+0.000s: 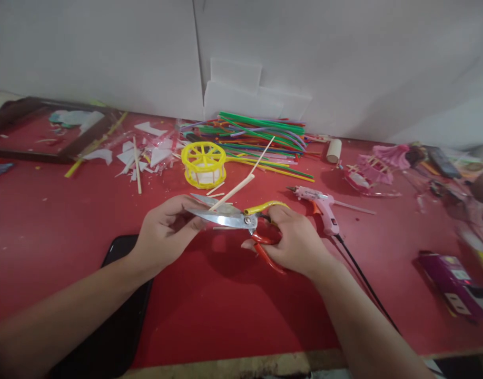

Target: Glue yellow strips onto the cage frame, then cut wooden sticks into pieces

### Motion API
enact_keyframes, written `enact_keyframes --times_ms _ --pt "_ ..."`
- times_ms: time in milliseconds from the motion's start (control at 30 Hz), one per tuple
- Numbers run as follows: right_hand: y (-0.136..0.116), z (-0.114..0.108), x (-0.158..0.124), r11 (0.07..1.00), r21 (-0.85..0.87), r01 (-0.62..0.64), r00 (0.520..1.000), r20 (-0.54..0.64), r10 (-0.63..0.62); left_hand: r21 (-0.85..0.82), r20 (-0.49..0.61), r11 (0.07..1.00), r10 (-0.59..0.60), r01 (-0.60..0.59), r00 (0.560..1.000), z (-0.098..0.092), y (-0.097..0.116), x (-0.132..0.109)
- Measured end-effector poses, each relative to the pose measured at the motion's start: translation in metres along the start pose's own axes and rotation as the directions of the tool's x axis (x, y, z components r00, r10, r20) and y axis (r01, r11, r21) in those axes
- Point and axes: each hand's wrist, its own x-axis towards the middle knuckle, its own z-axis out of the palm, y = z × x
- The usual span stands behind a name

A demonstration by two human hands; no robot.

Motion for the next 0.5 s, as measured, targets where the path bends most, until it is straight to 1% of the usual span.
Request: enact_keyframes --times_ms 167,267,367,433,500 --pt "-0.003 0.002 -0.002 0.996 -0.087 -0.007 0.999 0.044 0.011 -0.009 0.006 0.999 0.038 -0.038 0.999 0.0 0.001 0.0" --pt "-0.007 0.002 -0.002 0.988 -0.151 0.018 0.998 0.055 -0.009 0.02 0.05 0.998 0.063 -0.065 0.997 -0.001 0.0 -0.001" --pt "-0.011 0.003 -0.002 0.983 -0.181 0.029 0.997 0.08 -0.015 0.002 0.086 0.997 0.077 -0.077 0.993 -0.002 -0.003 -0.002" --pt "-0.013 0.005 -0.002 0.978 -0.208 0.005 0.996 0.091 0.015 0.004 0.09 0.997 0.078 -0.078 0.993 -0.003 -0.004 -0.003" --pt "-0.015 0.006 -0.003 0.967 -0.251 -0.043 0.992 0.108 0.072 0.052 0.087 0.995 0.076 -0.081 0.993 -0.003 -0.005 -0.004"
